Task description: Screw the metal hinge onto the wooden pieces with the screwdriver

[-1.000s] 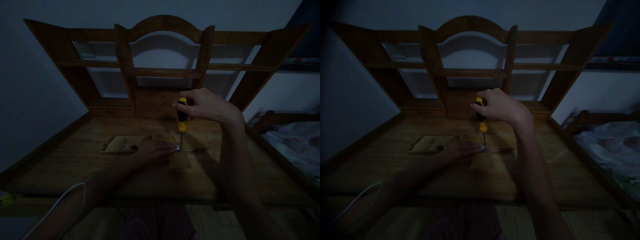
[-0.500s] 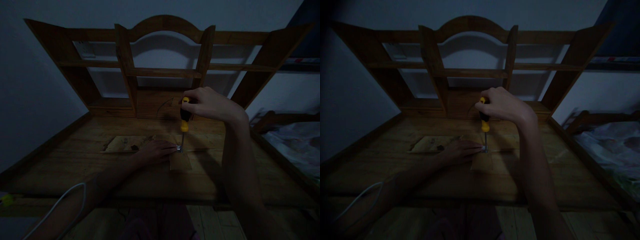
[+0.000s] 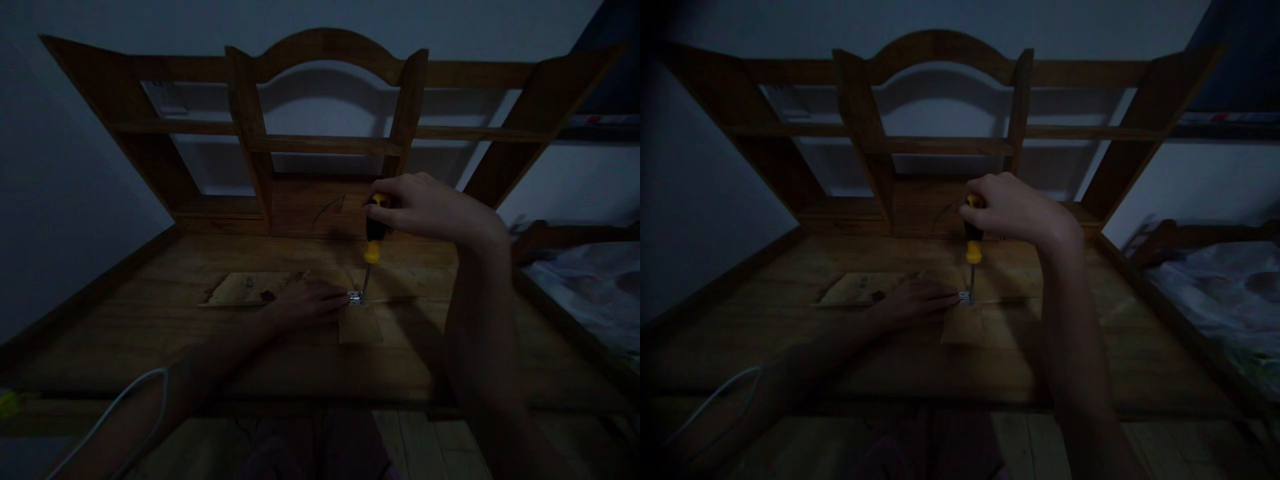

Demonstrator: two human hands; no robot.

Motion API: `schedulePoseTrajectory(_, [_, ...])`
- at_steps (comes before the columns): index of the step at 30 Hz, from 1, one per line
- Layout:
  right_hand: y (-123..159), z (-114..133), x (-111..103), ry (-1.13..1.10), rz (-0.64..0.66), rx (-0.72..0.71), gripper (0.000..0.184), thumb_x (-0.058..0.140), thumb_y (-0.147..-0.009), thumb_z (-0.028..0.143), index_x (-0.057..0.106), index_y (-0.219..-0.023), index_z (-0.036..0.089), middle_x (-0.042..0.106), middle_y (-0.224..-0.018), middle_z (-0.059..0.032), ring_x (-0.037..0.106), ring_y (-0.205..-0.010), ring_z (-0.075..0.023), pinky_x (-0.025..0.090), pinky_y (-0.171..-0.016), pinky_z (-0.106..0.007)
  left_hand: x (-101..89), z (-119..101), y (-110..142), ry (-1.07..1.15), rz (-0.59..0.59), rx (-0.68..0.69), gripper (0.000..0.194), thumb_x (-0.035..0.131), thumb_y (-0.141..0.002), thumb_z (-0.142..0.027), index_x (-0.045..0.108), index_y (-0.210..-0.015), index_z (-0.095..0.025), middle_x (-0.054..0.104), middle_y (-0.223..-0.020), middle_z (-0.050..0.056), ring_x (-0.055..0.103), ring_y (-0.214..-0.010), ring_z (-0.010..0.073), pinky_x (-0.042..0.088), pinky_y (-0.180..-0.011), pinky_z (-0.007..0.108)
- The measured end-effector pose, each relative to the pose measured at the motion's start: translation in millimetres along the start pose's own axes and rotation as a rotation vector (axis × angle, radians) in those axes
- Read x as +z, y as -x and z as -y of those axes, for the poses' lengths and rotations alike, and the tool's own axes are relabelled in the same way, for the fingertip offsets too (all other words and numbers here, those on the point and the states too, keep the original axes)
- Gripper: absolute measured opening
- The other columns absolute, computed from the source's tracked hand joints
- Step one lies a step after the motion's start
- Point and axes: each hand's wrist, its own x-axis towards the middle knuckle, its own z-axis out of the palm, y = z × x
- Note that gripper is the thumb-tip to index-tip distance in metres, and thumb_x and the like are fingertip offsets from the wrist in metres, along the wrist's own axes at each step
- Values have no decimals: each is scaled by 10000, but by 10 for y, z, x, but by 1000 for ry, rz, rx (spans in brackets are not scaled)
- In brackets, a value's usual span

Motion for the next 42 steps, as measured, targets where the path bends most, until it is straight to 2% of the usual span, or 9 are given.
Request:
schedulePoseTrajectory(3, [7,1,11,12,-23,9,368,490,-945,488,668,-939,165,679,-908,-92,615,-857,-233,387,-693,-304,9,10,16,-7,-16,19,374,491,-989,-369,552,-1317,-200,675,-1236,105,666,-1058,203,527,-911,357])
schedulePoseTrajectory(6, [-12,8,26,9,1,55,357,488,-938,466,664,-981,158,685,-958,-106,617,-880,-247,405,-717,-316,1,7,-10,16,-16,34,405,501,-984,-381,528,-1338,-187,659,-1275,107,648,-1119,215,523,-939,366])
schedulePoseTrajectory(10, [-13,10,11,-29,25,40,296,467,-930,360,683,-989,166,692,-954,-85,627,-869,-233,413,-736,-315,-43,-26,-108,124,82,52,483,489,-993,-342,409,-1443,-186,528,-1440,117,458,-1367,203,446,-1070,371])
schedulePoseTrajectory(12, [-1,7,2,-38,22,7,285,468,-930,355,686,-978,178,694,-930,-72,631,-850,-222,410,-711,-307,-59,-42,-148,173,116,48,496,481,-996,-323,379,-1467,-206,493,-1473,103,403,-1407,189,414,-1104,369])
schedulePoseTrajectory(19, [-17,20,6,-20,27,77,284,496,-910,389,671,-943,169,685,-875,-75,624,-817,-226,396,-657,-301,-27,-37,-143,222,126,14,487,436,-1012,-296,349,-1487,-237,488,-1480,71,418,-1396,168,383,-1131,359])
schedulePoseTrajectory(23, [-14,12,-12,-67,51,20,253,494,-913,352,668,-970,177,688,-883,-58,626,-800,-207,398,-670,-290,-31,-44,-140,211,125,12,481,432,-1013,-298,356,-1482,-225,503,-1467,71,451,-1373,171,393,-1126,361])
schedulePoseTrajectory(28, [-18,23,1,-31,22,31,310,503,-925,436,666,-962,174,686,-898,-75,622,-852,-230,394,-674,-292,-57,-60,-152,179,105,23,477,442,-1008,-276,371,-1476,-218,531,-1443,76,486,-1344,164,406,-1123,354])
schedulePoseTrajectory(35, [-3,55,-32,-78,61,51,274,481,-929,379,670,-913,181,675,-815,-48,619,-780,-210,391,-679,-297,-10,-54,-117,159,104,34,483,437,-1008,-251,361,-1482,-200,522,-1451,72,461,-1364,160,404,-1135,346])
schedulePoseTrajectory(42, [-36,23,20,-29,13,67,306,505,-916,442,653,-884,176,671,-840,-75,609,-797,-227,385,-662,-307,-13,-99,-86,70,108,60,445,343,-1022,-148,373,-1466,-163,476,-1486,80,416,-1398,176,388,-1154,353])
